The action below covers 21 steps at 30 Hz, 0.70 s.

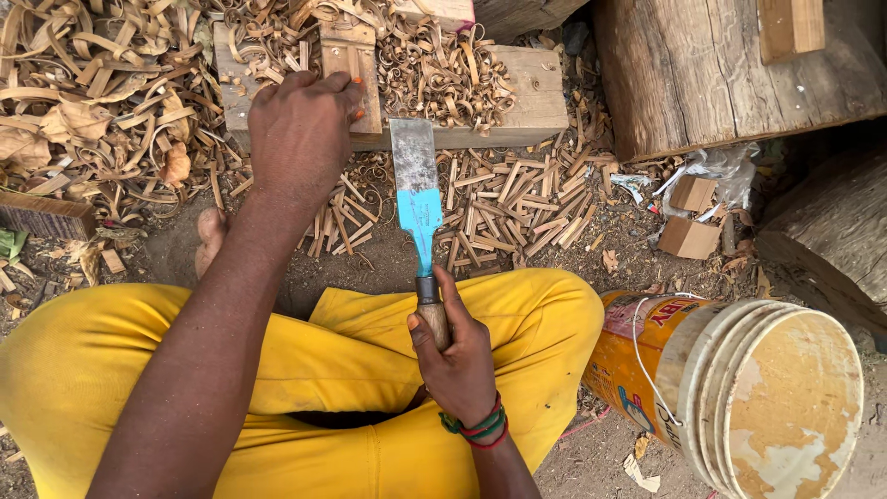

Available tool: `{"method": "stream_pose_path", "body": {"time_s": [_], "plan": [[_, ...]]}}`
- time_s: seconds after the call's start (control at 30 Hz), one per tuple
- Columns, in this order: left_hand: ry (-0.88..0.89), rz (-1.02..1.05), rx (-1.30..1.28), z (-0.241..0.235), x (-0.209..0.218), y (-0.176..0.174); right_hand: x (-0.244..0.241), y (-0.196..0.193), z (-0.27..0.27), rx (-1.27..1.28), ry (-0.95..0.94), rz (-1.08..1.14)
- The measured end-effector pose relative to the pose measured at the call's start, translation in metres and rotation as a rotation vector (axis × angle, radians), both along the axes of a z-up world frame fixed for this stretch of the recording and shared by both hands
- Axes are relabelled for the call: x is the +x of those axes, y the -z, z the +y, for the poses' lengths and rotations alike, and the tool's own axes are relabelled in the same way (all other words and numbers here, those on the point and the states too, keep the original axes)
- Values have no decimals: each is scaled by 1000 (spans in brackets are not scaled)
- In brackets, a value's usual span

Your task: The person sits on the ground and uses a blue-handled chisel to carve a small rectangular piece of wood. They hold the wood steady with their left hand and repeatedly strike the chisel with their right hand to remove wood shavings.

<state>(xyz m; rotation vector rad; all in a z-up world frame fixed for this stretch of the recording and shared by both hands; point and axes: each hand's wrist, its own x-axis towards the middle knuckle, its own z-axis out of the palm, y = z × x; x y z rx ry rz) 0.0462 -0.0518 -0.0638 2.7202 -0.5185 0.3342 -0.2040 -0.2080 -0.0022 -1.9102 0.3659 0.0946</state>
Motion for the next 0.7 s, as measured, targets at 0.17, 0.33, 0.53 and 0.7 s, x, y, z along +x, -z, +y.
{"method": "stream_pose_path", "body": {"time_s": [0.17,0.33,0.53,0.7], "plan": [[1,-34,17,2,-2,-1,13,-6,6,-152,-87,-2],[-15,28,69,5,-1,-3,16,-1,10,-119,-147,50],[-20,22,-46,2,-6,-6,13,4,32,-385,-219,-248],[-32,-10,-52,2,-6,5,16,2,34,-362,-191,-163]]}}
